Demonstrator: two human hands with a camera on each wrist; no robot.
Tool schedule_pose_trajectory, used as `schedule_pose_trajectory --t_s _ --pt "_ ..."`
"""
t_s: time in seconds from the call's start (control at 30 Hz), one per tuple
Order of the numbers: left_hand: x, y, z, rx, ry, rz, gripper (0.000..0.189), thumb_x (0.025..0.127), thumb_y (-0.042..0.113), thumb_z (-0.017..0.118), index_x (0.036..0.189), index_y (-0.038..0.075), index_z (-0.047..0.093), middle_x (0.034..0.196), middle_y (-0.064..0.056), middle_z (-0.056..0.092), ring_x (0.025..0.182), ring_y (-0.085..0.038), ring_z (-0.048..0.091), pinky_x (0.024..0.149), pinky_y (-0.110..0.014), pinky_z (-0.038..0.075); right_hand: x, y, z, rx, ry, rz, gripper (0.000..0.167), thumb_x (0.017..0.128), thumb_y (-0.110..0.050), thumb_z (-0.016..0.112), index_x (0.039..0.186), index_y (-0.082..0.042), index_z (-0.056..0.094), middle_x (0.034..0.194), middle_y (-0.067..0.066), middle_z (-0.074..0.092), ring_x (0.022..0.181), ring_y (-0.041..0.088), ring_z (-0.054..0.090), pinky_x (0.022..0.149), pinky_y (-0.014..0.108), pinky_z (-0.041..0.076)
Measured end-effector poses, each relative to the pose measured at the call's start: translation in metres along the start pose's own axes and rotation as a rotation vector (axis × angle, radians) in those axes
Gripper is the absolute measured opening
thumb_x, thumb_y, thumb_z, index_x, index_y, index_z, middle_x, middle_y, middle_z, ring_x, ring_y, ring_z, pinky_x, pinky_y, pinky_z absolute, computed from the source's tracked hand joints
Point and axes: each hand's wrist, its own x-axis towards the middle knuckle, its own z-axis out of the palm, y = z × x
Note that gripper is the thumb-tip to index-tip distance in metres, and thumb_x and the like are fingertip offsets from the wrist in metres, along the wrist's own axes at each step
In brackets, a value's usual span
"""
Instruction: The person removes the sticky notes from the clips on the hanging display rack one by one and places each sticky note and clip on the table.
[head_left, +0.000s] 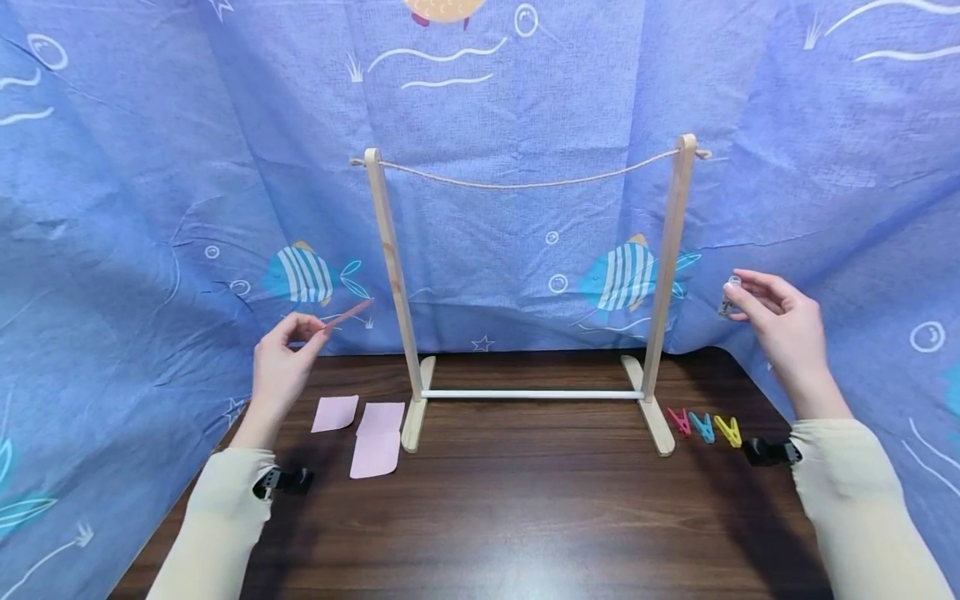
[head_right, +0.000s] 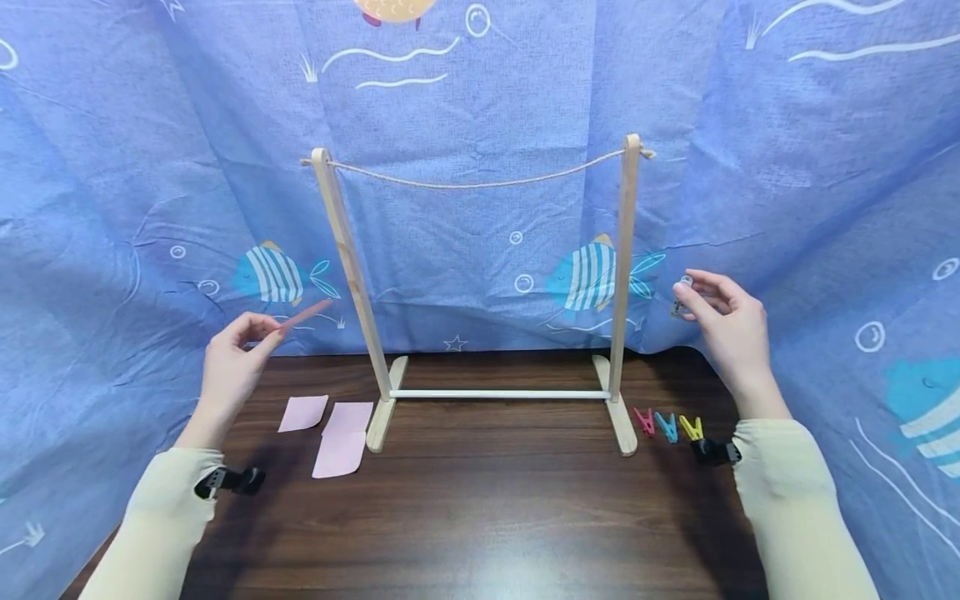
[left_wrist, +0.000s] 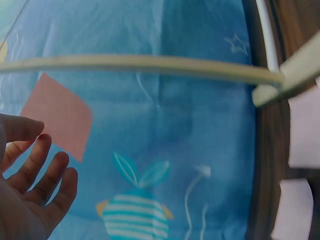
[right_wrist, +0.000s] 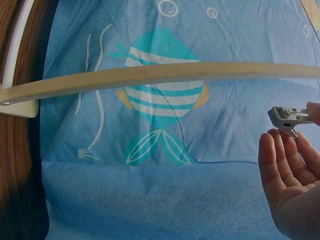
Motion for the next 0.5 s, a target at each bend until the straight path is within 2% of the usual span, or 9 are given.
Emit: schedule_pose_trajectory --t_s 0.27,0.37,0.5 --pt "-0.014 -0.022 -0.029 0.129 0.030 -0.062 0.015 0.093 0.021 0.074 0.096 0.006 0.071 0.082 0.010 0.066 0.077 0.008 0.054 0.068 -0.017 0.039 -0.005 0.010 -0.009 -0.020 0.006 0.031 0.035 0.096 -0.023 0.071 0.129 -0.015 0.066 0.100 -0.024 0.066 0.081 -0.005 0.066 0.070 0.009 0.051" --pt "-0.020 -0.030 -0.037 0.162 0.042 -0.075 0.015 0.093 0.020 0.074 0.096 0.006 0.071 0.083 0.005 0.067 0.075 0.010 0.053 0.068 -0.016 0.039 -0.008 0.016 -0.013 -0.044 -0.008 0.039 0.036 0.096 -0.024 0.070 0.131 -0.015 0.065 0.099 -0.026 0.066 0.081 -0.006 0.065 0.070 0.009 0.050" --pt "-0.027 -0.041 -0.045 0.206 0.034 -0.075 0.013 0.093 0.018 0.074 0.095 0.006 0.071 0.084 -0.004 0.068 0.073 0.013 0.050 0.066 -0.014 0.039 -0.012 0.025 -0.019 -0.022 -0.015 0.048 0.032 0.096 -0.022 0.071 0.127 -0.018 0.066 0.097 -0.026 0.067 0.079 -0.006 0.066 0.067 0.010 0.050"
